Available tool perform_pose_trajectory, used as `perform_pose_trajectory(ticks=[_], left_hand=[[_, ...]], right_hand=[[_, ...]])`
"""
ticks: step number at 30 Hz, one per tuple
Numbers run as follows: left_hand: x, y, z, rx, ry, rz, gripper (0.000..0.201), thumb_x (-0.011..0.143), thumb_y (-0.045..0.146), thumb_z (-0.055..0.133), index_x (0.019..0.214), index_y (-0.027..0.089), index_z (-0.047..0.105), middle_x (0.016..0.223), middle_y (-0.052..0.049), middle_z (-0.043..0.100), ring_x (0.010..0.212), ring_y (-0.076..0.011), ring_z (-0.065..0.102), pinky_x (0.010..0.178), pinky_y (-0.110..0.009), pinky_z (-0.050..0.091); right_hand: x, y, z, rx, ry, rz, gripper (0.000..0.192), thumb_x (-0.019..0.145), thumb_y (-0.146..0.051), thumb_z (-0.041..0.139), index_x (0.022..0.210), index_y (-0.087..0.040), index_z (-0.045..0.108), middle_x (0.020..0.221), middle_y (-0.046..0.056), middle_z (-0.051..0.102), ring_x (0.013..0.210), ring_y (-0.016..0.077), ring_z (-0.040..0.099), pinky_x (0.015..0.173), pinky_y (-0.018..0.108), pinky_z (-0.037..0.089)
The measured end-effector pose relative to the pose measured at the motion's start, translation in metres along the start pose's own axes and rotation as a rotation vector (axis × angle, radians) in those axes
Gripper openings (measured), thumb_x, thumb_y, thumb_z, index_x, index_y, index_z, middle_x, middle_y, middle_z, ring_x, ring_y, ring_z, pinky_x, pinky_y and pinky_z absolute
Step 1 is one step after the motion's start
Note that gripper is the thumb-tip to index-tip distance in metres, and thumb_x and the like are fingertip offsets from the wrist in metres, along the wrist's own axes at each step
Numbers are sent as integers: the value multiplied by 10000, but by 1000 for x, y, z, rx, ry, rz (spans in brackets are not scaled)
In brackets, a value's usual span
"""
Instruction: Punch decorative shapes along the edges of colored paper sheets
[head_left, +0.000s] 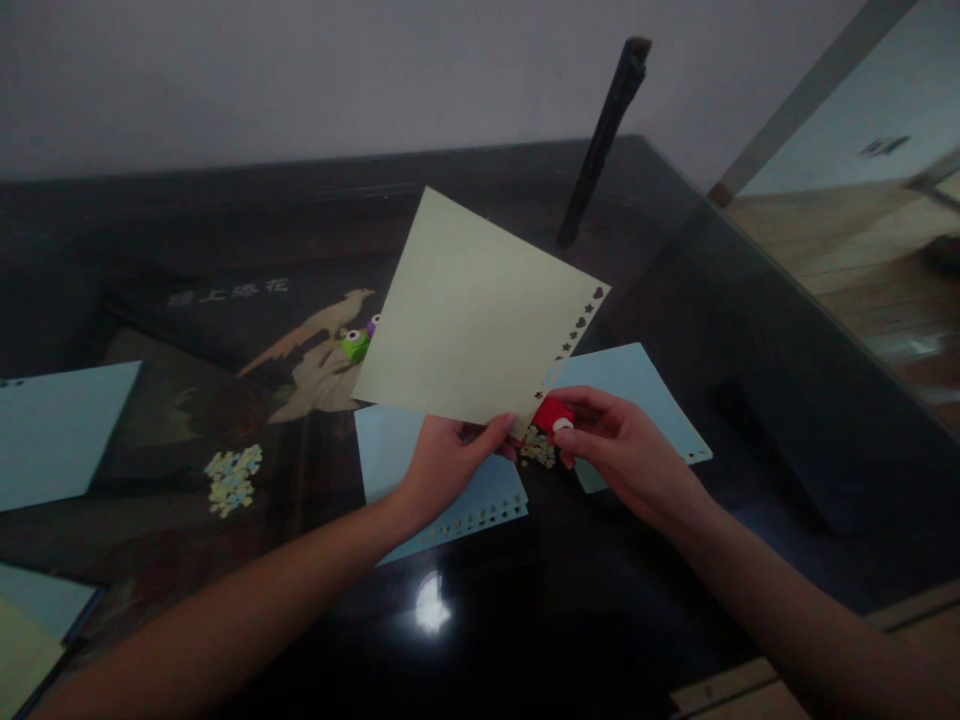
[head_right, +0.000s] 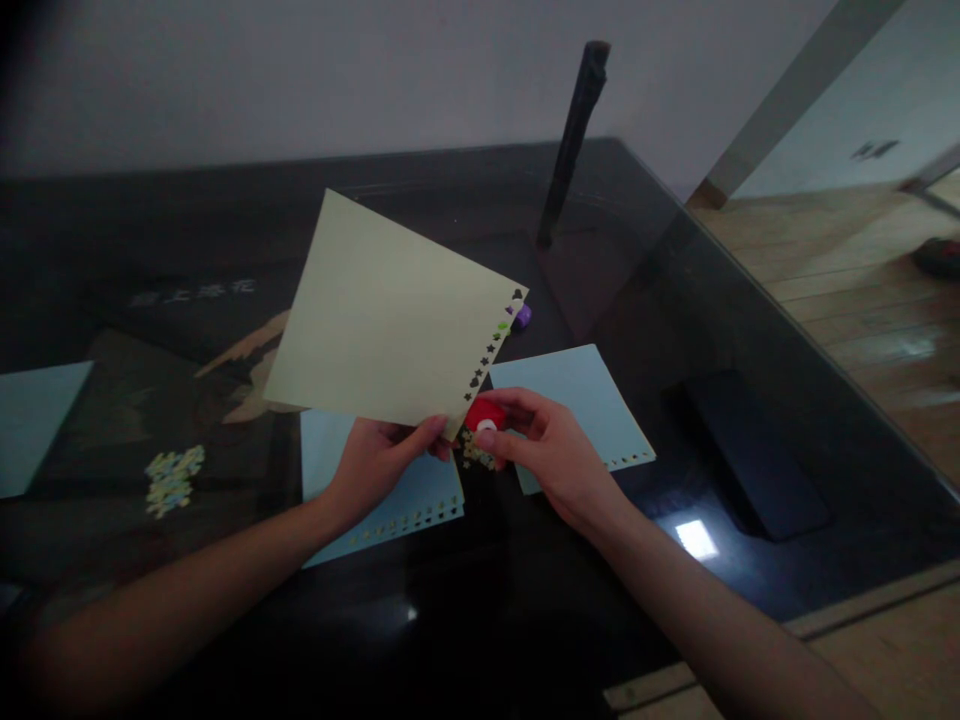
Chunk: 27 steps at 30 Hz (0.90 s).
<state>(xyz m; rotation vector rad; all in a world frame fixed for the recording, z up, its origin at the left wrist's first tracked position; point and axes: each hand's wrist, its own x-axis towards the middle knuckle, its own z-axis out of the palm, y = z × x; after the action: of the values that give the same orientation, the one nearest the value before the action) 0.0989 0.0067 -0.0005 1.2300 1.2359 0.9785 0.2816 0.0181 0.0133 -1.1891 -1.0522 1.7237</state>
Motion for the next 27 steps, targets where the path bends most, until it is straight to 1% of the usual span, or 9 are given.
perform_pose_trajectory(ticks=[4, 10, 18, 27], left_hand=[[0, 2, 0, 5, 5, -24, 219, 787, 329, 592, 650, 161, 621, 599, -25, 698, 541, -113, 664, 581, -215, 559], [0, 2, 0, 0, 3, -4, 215, 786, 318, 597, 638, 163, 610, 604, -23, 697, 534, -113, 659, 570, -221, 557], [0, 1, 0, 46, 16, -29, 212, 788, 354, 594, 679, 175, 628, 643, -39, 720, 547, -124, 664, 585, -242, 564], [0, 2, 0, 43, 11, -23, 220, 791, 334, 592, 640, 177, 621, 663, -45, 729, 544, -118, 661, 578, -233, 563]], right_hand=[[0, 1, 0, -12, 7, -3, 320, 620, -239, 818, 918, -209, 704, 838, 24, 674, 688, 118, 549, 507, 225, 446], [-1, 0, 1, -18, 11, -1, 320, 618, -239, 819, 913, -208, 698, 853, 28, 676, 716, 130, 557, 507, 231, 450], [-2, -2, 3, -20, 7, -8, 333, 605, -252, 821, 907, -210, 688, 830, 23, 675, 687, 133, 554, 508, 251, 448], [0, 0, 2, -70, 17, -42, 324, 615, -248, 813, 911, -213, 689, 822, 17, 675, 696, 137, 566, 538, 262, 465]])
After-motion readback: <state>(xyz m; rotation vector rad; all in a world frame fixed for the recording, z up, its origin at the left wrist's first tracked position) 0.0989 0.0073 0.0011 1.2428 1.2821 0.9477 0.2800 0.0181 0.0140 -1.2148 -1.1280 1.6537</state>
